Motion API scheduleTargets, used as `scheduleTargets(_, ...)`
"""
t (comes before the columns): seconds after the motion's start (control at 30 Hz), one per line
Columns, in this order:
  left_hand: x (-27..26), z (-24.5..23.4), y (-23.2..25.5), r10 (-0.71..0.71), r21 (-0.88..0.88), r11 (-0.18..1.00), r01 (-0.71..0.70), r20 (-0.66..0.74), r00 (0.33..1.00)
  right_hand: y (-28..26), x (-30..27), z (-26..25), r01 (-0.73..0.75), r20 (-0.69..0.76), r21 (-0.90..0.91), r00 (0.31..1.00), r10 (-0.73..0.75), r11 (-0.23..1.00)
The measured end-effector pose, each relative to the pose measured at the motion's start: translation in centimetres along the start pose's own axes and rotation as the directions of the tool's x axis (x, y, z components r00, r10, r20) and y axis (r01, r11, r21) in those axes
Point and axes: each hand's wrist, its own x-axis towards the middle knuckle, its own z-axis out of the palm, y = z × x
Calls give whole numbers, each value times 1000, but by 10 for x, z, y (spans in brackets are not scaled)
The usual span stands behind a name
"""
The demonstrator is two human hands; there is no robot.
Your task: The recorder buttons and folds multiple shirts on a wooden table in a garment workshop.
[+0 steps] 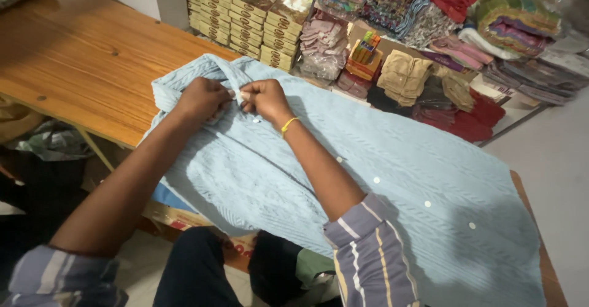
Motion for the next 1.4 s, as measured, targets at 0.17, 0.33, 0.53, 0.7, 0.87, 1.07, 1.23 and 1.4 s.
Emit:
scheduleTargets(0.17,-1,-4,-3,38,-94,995,-31,71,997,-7,-6,-13,-62,184,70,982,48,996)
scheduleTargets(0.33,-2,-6,-3,55,-101,994,-44,102,993,3,-5,-10,65,209,80,975,-81,995)
scheduleTargets(0.53,9,-9,-14,108,-12,994,-107,62,992,-15,-11,-8,106,215,75,969,-120,992)
scheduleTargets(0.7,-4,-6,0,88,6,996,-89,92,992,-28,-25,-12,95,228,109,966,-118,989)
scheduleTargets(0.87,1,-7,-4,74,-85,994,-65,116,990,-30,-23,-8,83,200,115,974,-105,990)
scheduleTargets(1.07,1,-10,-4,71,-137,989,-50,152,986,-25,-25,2,165,159,93,971,-178,982)
scheduleTargets(1.23,1,-8,-7,75,-144,988,-51,165,983,-35,-29,1,207,179,53,961,-213,977)
scheduleTargets(1.4,5,-7,-5,5,-106,994,4,79,997,-46,-35,1,227,207,-30,954,-216,973)
